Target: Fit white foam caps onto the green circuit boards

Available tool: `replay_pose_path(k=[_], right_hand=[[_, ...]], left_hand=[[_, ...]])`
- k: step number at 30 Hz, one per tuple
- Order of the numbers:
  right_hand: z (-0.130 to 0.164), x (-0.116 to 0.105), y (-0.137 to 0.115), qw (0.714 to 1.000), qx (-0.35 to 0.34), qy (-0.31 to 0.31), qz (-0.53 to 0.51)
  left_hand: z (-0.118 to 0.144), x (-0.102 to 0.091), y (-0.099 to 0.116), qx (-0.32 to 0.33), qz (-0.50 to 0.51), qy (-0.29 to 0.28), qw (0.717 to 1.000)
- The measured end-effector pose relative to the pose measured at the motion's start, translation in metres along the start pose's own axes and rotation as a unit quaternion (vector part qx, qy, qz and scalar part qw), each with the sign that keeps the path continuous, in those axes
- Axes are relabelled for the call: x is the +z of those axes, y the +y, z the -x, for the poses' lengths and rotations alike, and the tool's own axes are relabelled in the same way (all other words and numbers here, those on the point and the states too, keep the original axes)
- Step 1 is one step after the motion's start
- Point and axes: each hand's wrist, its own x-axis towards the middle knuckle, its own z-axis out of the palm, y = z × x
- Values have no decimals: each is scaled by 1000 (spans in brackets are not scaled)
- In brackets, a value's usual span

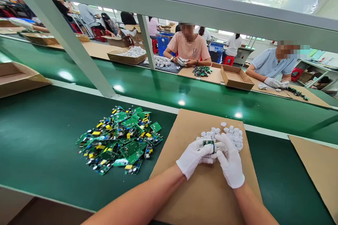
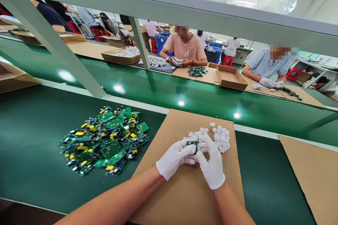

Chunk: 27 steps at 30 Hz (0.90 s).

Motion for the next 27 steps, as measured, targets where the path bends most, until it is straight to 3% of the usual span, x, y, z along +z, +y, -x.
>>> replay_pose_path(k=[6,10,14,20,27], right_hand=[[-1,7,-1,991,93,-95,-13],[-1,6,-3,991,104,-83,22],[-3,2,-2,988,117,-99,-16],[-7,-1,-7,976,114,-129,-132],[-5,-1,-5,975,189,-87,-76]], left_hand=[[2,4,-3,52,5,-36,998],[7,8,0,42,45,-67,996],[7,9,0,33,47,-69,996],[8,6,-3,42,-29,-56,997],[3,1,-12,94,-128,-85,984]])
